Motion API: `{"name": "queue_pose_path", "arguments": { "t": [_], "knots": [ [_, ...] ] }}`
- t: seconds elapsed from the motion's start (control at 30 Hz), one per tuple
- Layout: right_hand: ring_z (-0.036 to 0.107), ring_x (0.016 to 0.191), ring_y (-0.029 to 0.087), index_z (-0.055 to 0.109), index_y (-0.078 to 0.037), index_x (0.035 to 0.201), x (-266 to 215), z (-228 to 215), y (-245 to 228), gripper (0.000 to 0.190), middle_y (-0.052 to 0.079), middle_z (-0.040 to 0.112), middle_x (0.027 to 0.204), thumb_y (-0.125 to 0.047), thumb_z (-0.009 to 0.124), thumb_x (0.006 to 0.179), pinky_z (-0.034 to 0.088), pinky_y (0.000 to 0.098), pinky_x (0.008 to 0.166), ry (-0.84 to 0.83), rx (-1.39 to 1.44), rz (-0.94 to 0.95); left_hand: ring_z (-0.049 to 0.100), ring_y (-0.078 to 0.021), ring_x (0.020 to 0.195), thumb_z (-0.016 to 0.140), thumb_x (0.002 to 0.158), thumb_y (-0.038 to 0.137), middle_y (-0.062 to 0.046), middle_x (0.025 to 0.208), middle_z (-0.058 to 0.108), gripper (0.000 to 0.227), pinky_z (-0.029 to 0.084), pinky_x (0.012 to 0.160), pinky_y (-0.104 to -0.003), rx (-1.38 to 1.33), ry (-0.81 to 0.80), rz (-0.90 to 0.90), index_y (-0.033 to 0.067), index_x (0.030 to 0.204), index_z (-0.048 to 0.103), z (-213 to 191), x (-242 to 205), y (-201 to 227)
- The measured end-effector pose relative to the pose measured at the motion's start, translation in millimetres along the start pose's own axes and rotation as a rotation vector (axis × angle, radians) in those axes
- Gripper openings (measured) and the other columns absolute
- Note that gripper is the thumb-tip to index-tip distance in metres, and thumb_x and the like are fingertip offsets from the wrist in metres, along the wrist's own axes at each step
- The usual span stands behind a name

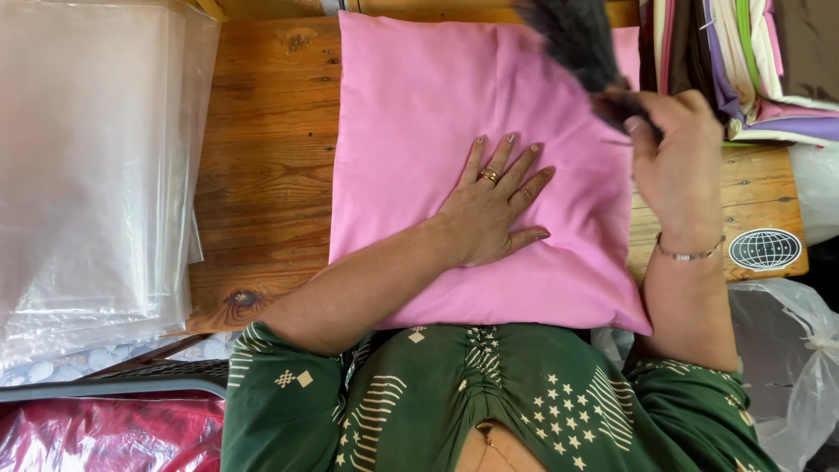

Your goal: Brushing a pink pillow with a feather duster and smoothing it by hand on a wooden workbench.

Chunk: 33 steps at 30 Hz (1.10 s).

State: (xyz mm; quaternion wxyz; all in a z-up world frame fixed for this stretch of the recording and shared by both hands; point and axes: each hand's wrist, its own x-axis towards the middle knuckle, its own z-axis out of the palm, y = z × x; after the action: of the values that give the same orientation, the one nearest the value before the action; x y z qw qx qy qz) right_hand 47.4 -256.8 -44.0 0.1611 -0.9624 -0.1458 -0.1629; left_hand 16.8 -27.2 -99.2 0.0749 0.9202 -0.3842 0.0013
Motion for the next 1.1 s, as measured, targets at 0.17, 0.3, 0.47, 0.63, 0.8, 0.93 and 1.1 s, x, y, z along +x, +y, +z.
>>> {"name": "queue_pose_path", "arguments": {
  "t": [0.17,0.3,0.47,0.63,0.8,0.93,1.1],
  "knots": [
    [0.056,0.075,0.024,0.062,-0.001,0.123,-26.2,17.6,-32.3,0.040,0.012,0.050,0.094,0.010,0.055,0.086,0.050,0.0340,0.075,-0.300,0.245,-0.107,0.046,-0.0377,0.121,0.024,0.088,0.065,-0.018,0.136,0.047,0.078,0.039,0.094,-0.048,-0.219,-0.033,-0.034,0.0098,0.142,0.030,10.7,2.9,-2.3],
    [0.054,0.079,0.038,0.067,-0.001,0.123,-34.9,39.4,46.6,0.040,0.022,0.056,0.094,0.005,0.055,0.085,0.047,0.0446,0.077,-0.066,-0.027,-0.023,0.010,-0.0372,0.141,0.019,0.090,0.066,-0.012,0.153,0.017,0.076,0.000,0.112,-0.059,-0.009,0.038,-0.021,0.0172,0.147,0.021,4.0,0.1,0.4],
    [0.053,0.080,0.045,0.063,0.007,0.111,-51.0,25.4,75.1,0.021,0.026,0.057,0.089,-0.003,0.059,0.093,0.043,0.0503,0.070,-0.043,-0.171,0.149,-0.002,-0.0370,0.141,0.014,0.090,0.064,-0.011,0.155,0.003,0.076,-0.006,0.111,-0.057,-0.032,-0.128,-0.009,0.0167,0.149,0.010,-14.8,-0.1,-0.9],
    [0.038,0.065,0.013,0.051,-0.008,0.085,-62.7,-0.9,22.2,0.029,0.000,0.042,0.070,-0.030,0.060,0.102,0.031,0.0330,0.055,-0.094,0.303,0.557,0.040,-0.0397,0.127,0.042,0.093,0.052,-0.016,0.135,0.049,0.058,0.026,0.106,-0.058,-0.060,0.484,-0.137,0.0062,0.127,0.054,-5.9,-0.8,-29.6],
    [0.055,0.111,0.033,0.043,0.000,0.132,-61.2,-10.2,-33.6,0.067,0.020,0.058,0.121,-0.030,0.069,0.078,0.041,0.0395,0.095,-0.246,0.341,0.415,0.034,-0.0449,0.119,0.059,0.080,0.071,-0.021,0.133,0.033,0.090,0.031,0.094,-0.058,0.054,0.140,-0.389,0.0105,0.140,0.029,-13.2,-8.1,-65.5],
    [0.058,0.101,0.046,0.056,0.001,0.123,-61.7,12.0,-28.6,0.046,0.027,0.063,0.101,0.001,0.066,0.077,0.049,0.0524,0.082,-0.171,0.289,0.244,0.065,-0.0290,0.064,0.058,0.071,0.018,-0.004,0.072,0.059,0.015,0.050,0.055,-0.041,0.132,0.308,-0.312,0.0148,0.085,0.055,29.7,0.7,-87.3],
    [0.061,0.091,0.042,0.064,0.000,0.113,-42.8,33.7,-3.1,0.040,0.020,0.061,0.091,0.005,0.070,0.074,0.050,0.0472,0.077,-0.004,0.193,-0.006,0.066,-0.0287,0.056,0.060,0.072,0.021,-0.002,0.065,0.060,0.017,0.052,0.048,-0.042,0.113,0.231,-0.386,0.0140,0.086,0.054,3.9,-15.5,-90.3]
  ]
}}
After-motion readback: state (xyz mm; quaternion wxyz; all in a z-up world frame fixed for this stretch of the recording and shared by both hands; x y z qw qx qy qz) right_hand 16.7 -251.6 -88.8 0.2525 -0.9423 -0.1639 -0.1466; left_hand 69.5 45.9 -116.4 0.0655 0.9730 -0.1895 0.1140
